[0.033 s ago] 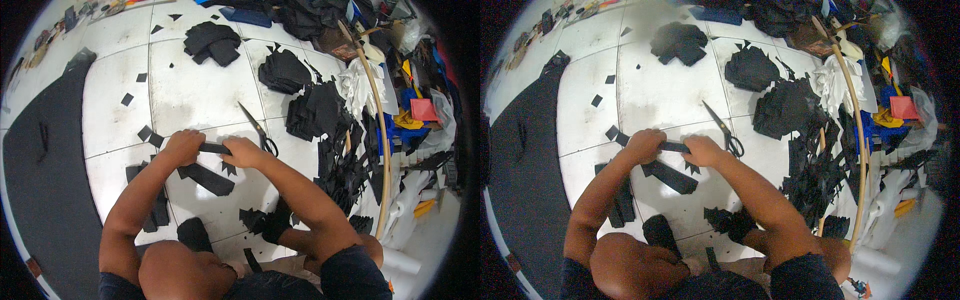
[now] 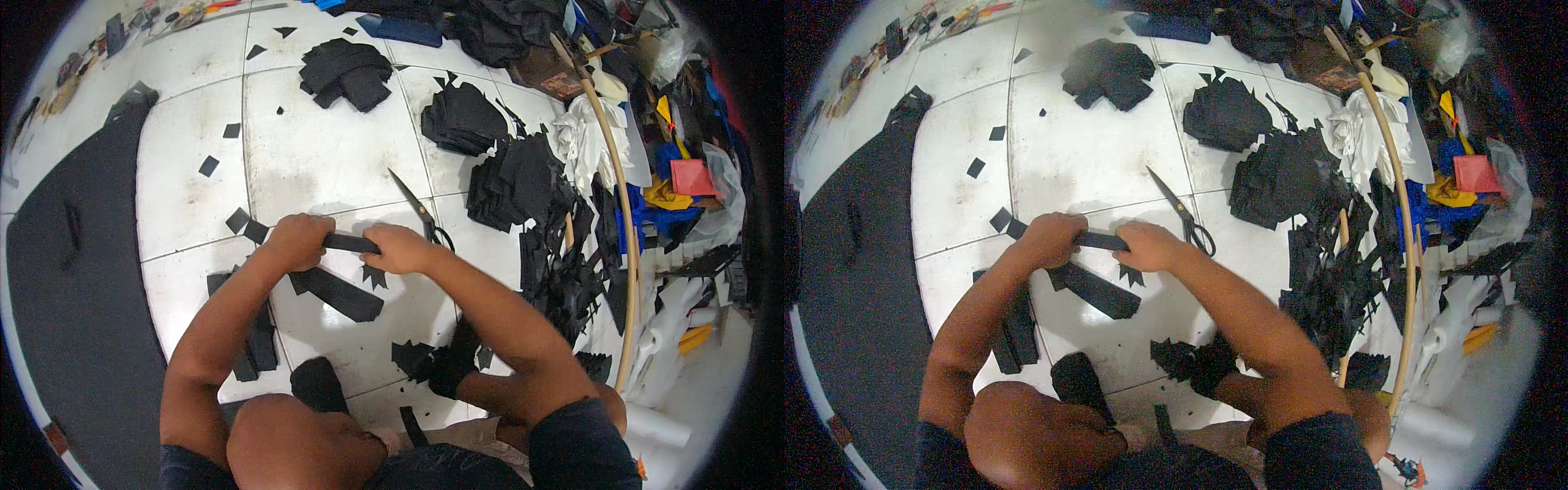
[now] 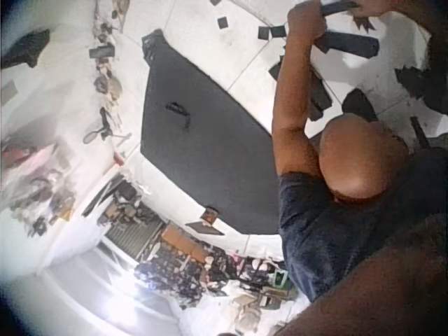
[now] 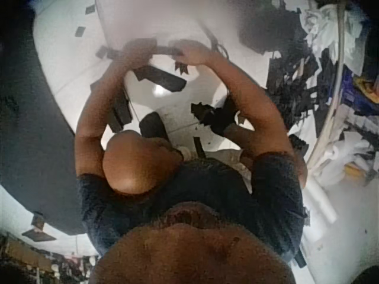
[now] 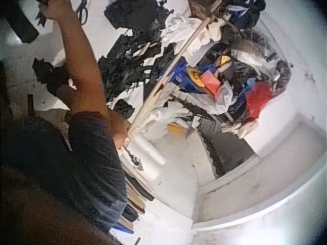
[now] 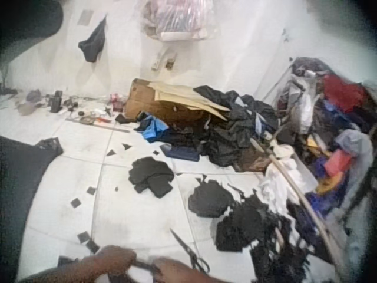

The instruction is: The person cuts a large black sheet into smaller rectangular pieces using scissors, then stacks the cut pieces on the floor. The person repeatedly picks up the sheet, cuts strips, and organizes the resulting pieces into a growing pile.

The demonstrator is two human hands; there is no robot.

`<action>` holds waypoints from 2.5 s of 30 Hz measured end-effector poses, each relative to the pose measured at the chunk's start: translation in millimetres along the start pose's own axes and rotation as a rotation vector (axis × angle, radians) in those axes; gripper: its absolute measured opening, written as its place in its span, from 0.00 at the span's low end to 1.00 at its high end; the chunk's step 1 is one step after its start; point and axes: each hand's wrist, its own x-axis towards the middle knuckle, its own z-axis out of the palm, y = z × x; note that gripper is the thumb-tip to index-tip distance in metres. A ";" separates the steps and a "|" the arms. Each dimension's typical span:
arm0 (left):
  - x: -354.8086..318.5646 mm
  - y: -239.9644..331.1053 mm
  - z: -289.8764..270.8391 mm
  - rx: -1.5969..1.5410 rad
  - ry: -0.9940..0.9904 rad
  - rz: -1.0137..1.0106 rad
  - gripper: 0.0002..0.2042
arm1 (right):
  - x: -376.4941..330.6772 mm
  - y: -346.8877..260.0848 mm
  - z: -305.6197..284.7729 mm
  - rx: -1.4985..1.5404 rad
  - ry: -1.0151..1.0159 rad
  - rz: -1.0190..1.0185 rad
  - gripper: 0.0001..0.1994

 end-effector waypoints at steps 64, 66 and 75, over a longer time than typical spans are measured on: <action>16.9 95.0 -61.1 -1.872 0.961 -0.636 0.07 | 66.4 37.2 -183.6 1.406 0.261 0.038 0.19; 38.1 84.7 -87.7 -1.942 0.933 -0.576 0.09 | 74.8 39.9 -199.5 1.384 0.313 0.085 0.21; 192.7 -2.3 -204.7 -1.552 0.971 -0.288 0.16 | 170.1 58.8 -277.7 1.362 0.551 -0.194 0.19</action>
